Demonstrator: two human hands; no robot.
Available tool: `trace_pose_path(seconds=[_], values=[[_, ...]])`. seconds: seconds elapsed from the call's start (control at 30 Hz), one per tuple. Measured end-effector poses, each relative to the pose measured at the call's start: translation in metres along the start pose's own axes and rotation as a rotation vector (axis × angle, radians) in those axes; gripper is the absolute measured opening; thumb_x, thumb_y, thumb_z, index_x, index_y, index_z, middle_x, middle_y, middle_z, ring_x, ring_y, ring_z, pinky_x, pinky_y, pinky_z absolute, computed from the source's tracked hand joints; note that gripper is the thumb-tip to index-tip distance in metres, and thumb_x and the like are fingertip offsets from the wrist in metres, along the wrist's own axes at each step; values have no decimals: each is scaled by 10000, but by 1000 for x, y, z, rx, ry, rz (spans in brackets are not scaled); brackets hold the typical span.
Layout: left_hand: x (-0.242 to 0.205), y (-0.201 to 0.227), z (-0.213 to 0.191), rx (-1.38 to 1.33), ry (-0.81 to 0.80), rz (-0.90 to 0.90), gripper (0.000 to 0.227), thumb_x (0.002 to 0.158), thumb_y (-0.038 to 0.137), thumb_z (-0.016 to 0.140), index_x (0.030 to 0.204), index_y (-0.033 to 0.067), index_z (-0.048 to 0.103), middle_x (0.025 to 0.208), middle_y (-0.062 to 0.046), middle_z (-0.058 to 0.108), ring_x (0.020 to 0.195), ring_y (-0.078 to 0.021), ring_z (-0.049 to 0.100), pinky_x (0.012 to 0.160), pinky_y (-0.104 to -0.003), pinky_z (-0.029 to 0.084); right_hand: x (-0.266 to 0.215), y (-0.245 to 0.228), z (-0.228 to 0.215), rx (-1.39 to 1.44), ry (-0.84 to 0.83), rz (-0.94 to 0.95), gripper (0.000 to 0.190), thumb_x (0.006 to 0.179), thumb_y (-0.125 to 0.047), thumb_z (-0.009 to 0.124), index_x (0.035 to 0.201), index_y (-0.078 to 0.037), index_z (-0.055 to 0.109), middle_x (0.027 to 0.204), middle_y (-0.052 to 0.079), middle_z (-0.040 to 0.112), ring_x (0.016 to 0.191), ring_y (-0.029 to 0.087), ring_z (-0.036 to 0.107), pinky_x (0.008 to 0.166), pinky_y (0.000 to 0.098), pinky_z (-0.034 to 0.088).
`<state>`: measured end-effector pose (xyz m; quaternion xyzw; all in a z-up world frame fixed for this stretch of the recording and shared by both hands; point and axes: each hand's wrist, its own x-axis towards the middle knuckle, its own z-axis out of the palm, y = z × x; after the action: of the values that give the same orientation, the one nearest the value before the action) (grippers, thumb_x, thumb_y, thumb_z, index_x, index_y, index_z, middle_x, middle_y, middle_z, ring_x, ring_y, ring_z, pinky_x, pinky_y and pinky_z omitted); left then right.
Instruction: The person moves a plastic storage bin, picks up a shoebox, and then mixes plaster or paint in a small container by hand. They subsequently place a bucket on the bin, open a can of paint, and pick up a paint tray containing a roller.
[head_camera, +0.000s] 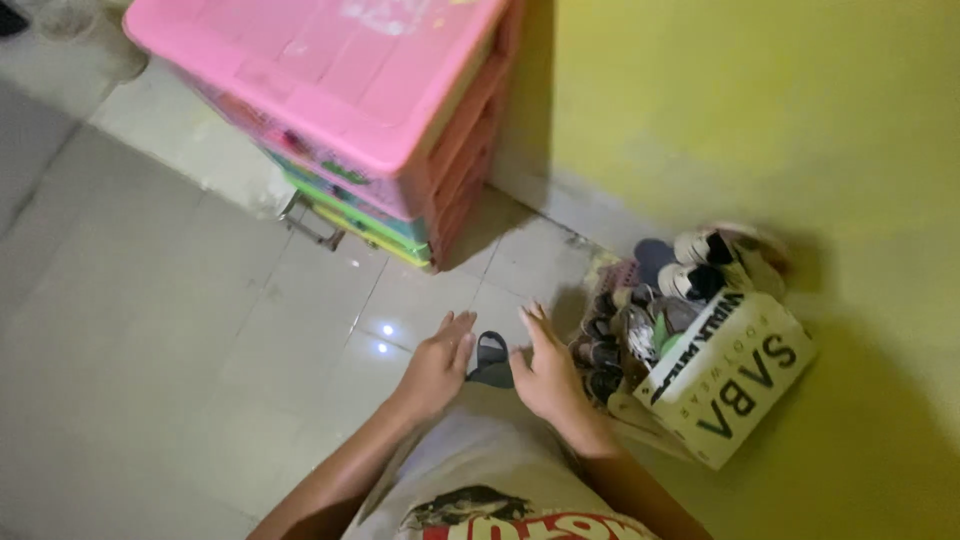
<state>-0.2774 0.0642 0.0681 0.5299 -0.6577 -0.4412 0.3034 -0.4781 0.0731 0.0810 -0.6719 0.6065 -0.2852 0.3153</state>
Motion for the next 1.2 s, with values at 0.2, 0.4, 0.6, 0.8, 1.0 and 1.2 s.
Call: trace_pose_path(seconds=[0.2, 0.4, 0.6, 0.8, 1.0, 1.2], values=[[-23, -1, -13, -150, 239, -202, 429, 1053, 214, 470, 1399, -25, 556, 1369, -298, 608, 1463, -442, 378, 1153, -441, 382, 43, -7, 8, -37, -184, -161, 581, 880, -76, 651, 1419, 60, 483, 1522, 323, 439, 1428, 449, 428, 1155, 432, 372], [-45, -7, -18, -121, 404, -294, 425, 1035, 198, 498, 1400, -10, 561, 1425, -260, 588, 1472, -428, 374, 1164, -443, 367, 66, -26, 19, -40, -330, -193, 585, 872, -126, 676, 1414, 14, 508, 1543, 279, 436, 1412, 397, 456, 1125, 401, 402], [-61, -1, -22, -116, 526, -356, 440, 1031, 187, 510, 1426, -3, 541, 1470, -255, 541, 1499, -423, 326, 1164, -445, 365, 73, -28, 36, 71, -464, -294, 566, 897, -109, 658, 1417, 47, 496, 1557, 286, 451, 1449, 411, 449, 1159, 409, 386], [-82, -8, -41, -105, 612, -375, 453, 1024, 184, 507, 1431, -13, 530, 1498, -250, 518, 1513, -420, 295, 1165, -452, 353, 79, -50, 65, 40, -547, -295, 582, 890, -112, 646, 1428, 46, 491, 1539, 295, 454, 1450, 414, 449, 1170, 406, 381], [-114, -43, -72, -49, 667, -376, 459, 1023, 195, 525, 1420, -34, 534, 1517, -247, 505, 1511, -417, 310, 1179, -455, 331, 82, -99, 110, -3, -627, -330, 594, 897, -116, 636, 1449, 29, 470, 1569, 303, 413, 1452, 422, 430, 1167, 405, 384], [-148, -79, -115, -63, 685, -420, 468, 1009, 210, 534, 1415, -22, 547, 1511, -239, 497, 1503, -403, 323, 1176, -438, 340, 82, -142, 166, -28, -647, -399, 646, 888, -132, 641, 1483, 16, 438, 1589, 287, 382, 1482, 407, 383, 1173, 399, 352]])
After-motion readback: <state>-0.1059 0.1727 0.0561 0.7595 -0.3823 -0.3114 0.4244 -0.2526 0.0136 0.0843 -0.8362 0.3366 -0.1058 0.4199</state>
